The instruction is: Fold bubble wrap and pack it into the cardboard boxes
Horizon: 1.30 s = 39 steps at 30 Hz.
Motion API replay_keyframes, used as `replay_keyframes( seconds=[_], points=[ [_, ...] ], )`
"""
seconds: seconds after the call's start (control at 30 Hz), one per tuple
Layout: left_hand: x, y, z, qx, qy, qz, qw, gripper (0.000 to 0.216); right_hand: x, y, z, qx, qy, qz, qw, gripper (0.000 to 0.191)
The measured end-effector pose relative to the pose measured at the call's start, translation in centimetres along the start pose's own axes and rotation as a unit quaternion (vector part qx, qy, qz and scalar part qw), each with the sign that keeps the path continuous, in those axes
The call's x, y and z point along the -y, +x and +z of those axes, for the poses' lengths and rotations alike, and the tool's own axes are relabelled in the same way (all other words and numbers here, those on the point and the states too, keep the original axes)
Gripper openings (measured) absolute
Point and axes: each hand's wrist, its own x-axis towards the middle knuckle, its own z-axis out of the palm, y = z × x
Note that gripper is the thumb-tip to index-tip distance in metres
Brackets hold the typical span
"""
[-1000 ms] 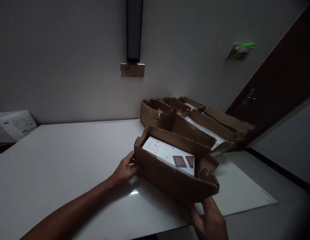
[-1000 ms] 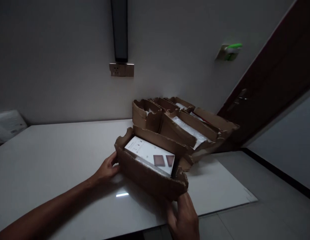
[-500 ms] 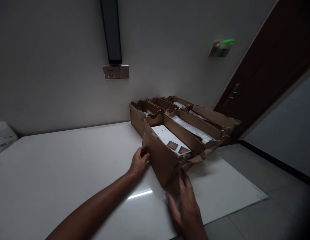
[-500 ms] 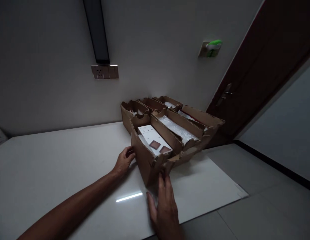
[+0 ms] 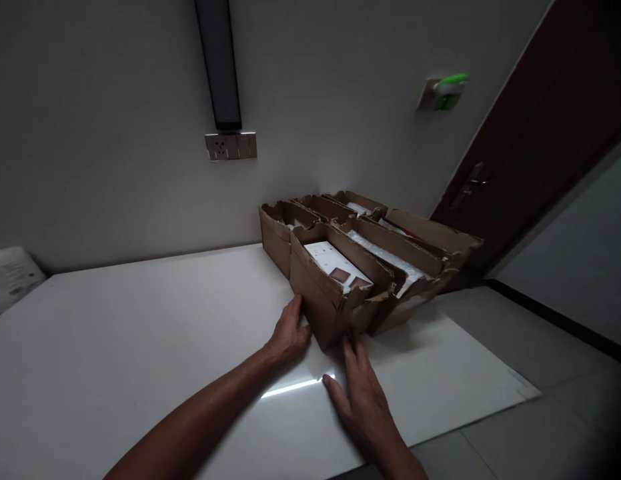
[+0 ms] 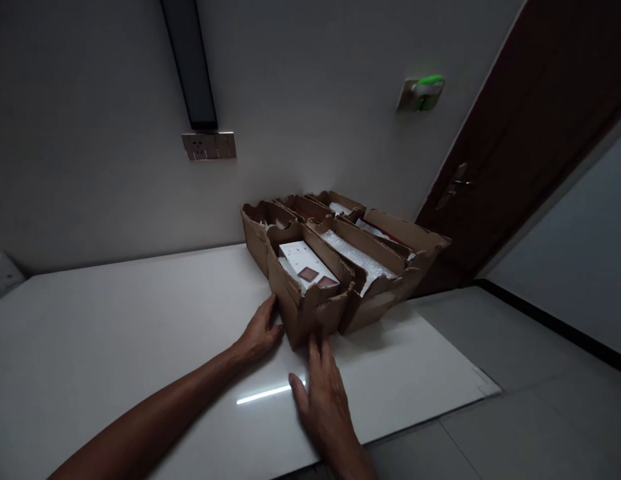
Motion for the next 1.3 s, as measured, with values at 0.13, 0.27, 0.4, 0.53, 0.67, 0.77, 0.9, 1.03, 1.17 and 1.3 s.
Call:
replay_keyframes(
  seconds=[0.13,0.27,0.4,0.53,0.67,0.77,0.9,1.03,1.17,1.3],
  points=[
    [0.3,-0.9,-0.9,-0.001,0.054,0.003,0.999,0.078,0.0,0.3,-2.7,-0.001,0.047,-0.014,0.999,0.05],
    [0.3,-1.4,-1.3,-0.011,0.08,0.006,0.997,0.086,1.4,3.9,-9.7,-0.048,0.105,-0.005,0.993,0.026],
    [-0.3,-0.3,-0.8,-0.027,0.09,0.009,0.996,0.091,3.6,12.2,-14.9,-0.101,0.067,-0.075,0.99,0.021],
    [-0.7,0.4,-0.2,-0.032,0.102,0.018,0.994,0.089,5.0,21.3,-13.9,0.076,-0.053,-0.143,0.985,0.026],
    [-0.6,0.2,0.0,-0.026,0.114,0.022,0.993,0.089,5.2,26.7,-9.5,0.264,-0.2,-0.194,0.923,0.042],
    [-0.7,0.1,-0.1,-0.022,0.118,0.021,0.993,0.09,4.7,28.2,-6.8,0.314,-0.224,-0.188,0.903,0.041],
    [-1.0,0.1,-0.2,-0.021,0.11,0.023,0.993,0.089,4.0,28.4,-5.3,0.328,-0.246,-0.169,0.896,0.03],
    [-1.0,0.1,-0.2,-0.026,0.083,0.025,0.996,0.088,4.5,27.7,-5.1,0.308,-0.257,-0.15,0.904,0.031],
    [-1.0,0.1,0.0,-0.044,0.04,0.025,0.998,0.084,5.8,27.0,-5.3,0.272,-0.25,-0.139,0.919,0.027],
    [-1.7,0.6,-1.2,-0.09,-0.029,0.007,0.996,0.073,6.3,27.5,-8.7,0.195,-0.227,-0.123,0.946,0.02]
  ],
)
